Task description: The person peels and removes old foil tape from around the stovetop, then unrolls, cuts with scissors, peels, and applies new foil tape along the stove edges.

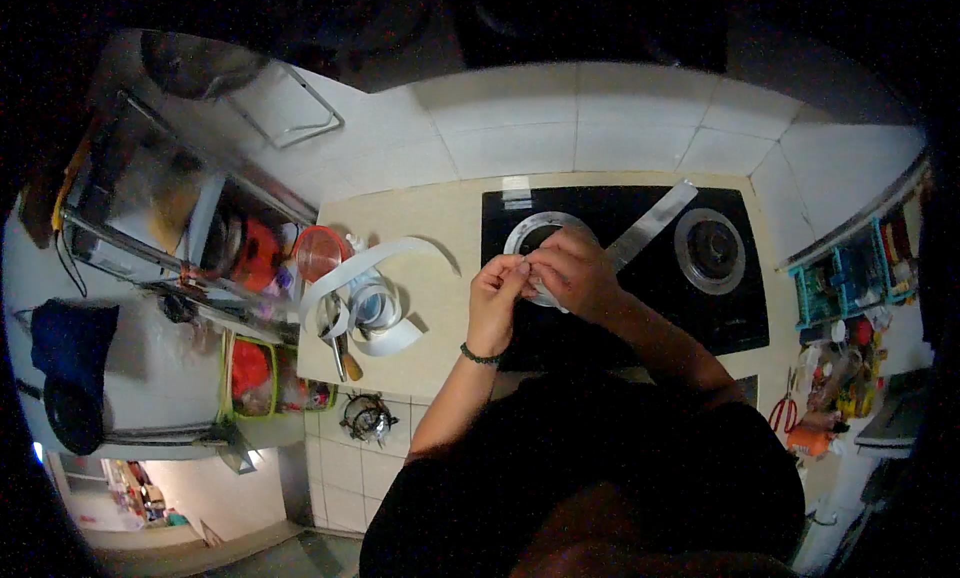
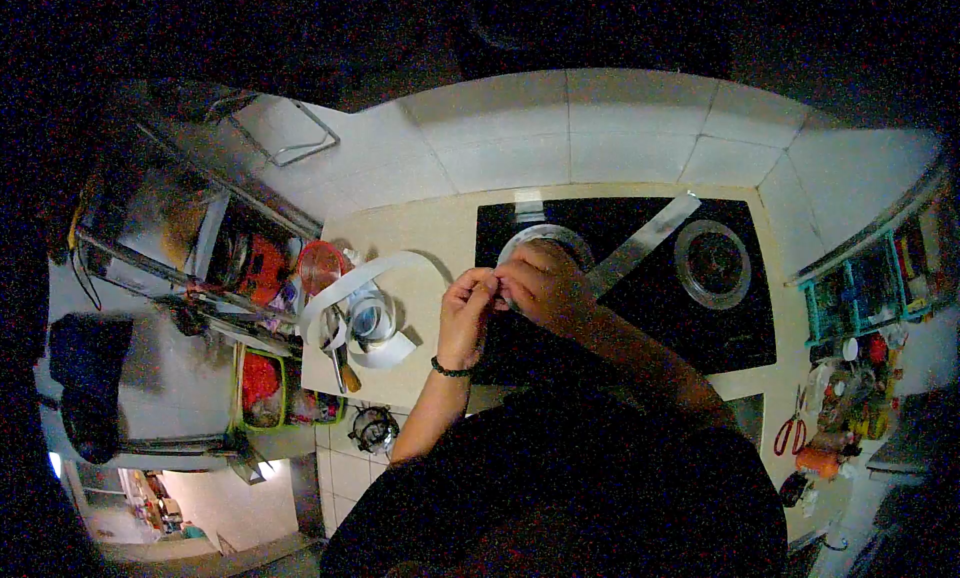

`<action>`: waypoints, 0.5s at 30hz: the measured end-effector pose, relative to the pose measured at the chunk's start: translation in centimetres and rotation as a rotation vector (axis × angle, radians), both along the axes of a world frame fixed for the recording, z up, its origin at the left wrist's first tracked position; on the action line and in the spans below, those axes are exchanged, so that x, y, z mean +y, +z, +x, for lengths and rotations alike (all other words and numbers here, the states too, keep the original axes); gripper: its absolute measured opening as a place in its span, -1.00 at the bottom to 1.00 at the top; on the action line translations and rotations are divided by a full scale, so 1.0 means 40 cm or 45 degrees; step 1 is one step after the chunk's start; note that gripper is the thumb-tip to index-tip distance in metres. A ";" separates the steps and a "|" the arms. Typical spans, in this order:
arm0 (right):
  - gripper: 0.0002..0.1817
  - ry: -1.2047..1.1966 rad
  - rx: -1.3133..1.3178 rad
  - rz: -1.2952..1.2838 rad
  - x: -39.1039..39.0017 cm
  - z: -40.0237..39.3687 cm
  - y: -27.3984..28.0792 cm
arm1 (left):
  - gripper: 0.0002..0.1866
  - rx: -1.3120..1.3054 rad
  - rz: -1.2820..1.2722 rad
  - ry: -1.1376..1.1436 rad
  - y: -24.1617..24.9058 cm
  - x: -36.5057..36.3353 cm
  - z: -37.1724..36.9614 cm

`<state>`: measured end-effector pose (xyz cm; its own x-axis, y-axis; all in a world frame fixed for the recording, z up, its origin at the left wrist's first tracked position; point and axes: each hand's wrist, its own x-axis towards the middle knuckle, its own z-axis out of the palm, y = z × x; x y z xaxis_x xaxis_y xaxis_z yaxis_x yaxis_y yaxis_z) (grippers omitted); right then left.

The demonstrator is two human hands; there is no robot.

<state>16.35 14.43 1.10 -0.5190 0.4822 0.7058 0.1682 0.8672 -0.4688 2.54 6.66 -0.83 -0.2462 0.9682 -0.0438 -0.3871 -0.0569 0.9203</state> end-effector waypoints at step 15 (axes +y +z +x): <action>-0.80 0.042 -0.034 0.112 -0.008 0.006 -0.004 | -0.85 -0.354 -0.008 -0.067 -0.019 -0.004 -0.011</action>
